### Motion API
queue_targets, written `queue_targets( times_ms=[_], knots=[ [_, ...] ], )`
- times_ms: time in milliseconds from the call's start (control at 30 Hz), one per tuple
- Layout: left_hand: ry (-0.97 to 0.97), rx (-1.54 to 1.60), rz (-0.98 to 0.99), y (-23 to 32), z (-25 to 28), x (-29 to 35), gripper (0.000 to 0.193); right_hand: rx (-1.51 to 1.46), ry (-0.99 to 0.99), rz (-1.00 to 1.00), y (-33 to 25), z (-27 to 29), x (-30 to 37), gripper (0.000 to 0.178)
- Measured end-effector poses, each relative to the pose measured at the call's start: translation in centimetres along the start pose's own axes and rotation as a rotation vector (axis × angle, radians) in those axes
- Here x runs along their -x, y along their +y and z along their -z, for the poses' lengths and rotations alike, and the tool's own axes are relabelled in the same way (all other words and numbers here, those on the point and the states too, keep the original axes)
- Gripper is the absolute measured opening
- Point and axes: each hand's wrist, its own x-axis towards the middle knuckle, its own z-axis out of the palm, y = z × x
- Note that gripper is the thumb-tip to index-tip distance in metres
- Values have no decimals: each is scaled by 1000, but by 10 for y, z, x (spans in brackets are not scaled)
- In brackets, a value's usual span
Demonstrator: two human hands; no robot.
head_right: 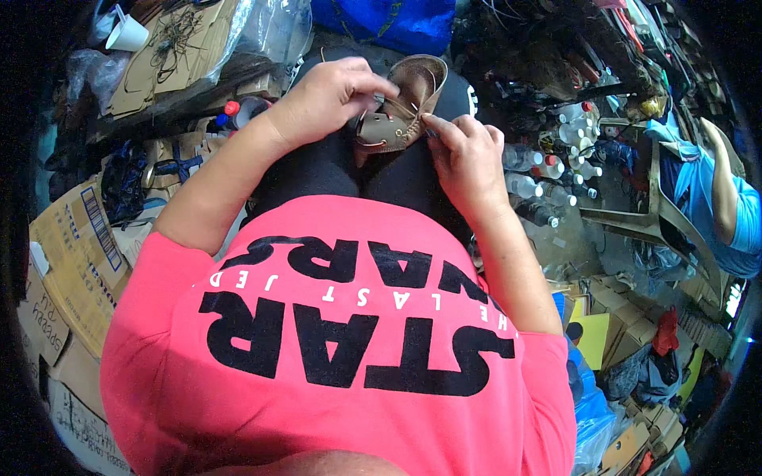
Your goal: Hand-stitching or lacing a leather shoe upper in a workshop.
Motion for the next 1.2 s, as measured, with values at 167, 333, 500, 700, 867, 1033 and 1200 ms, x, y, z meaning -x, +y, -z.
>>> queue_targets(
  times_ms=[167, 333, 500, 700, 867, 1033, 1200],
  knots=[
    [-14, -303, -44, -3, -8, 1, 9, 20, 88, 44, -6, -3, 4, 33],
    [6, 58, 107, -10, -11, -3, 15, -375, -83, -160, 15, 3, -3, 31],
    [-11, 66, 15, -18, -15, -8, 17, -637, -189, -216, 36, 3, -16, 34],
    [-53, -14, 55, -21, -19, -10, 17, -671, -282, -232, 45, 3, -24, 40],
    [-57, -2, 54, -20, -19, -12, 18, -657, -272, -229, 45, 4, -24, 36],
    [-102, 10, 81, -18, -17, -13, 16, -715, -284, -245, 44, 5, -24, 36],
    [-100, 3, 62, -20, -19, -14, 18, -785, -302, -269, 45, 7, -25, 34]
  ],
)
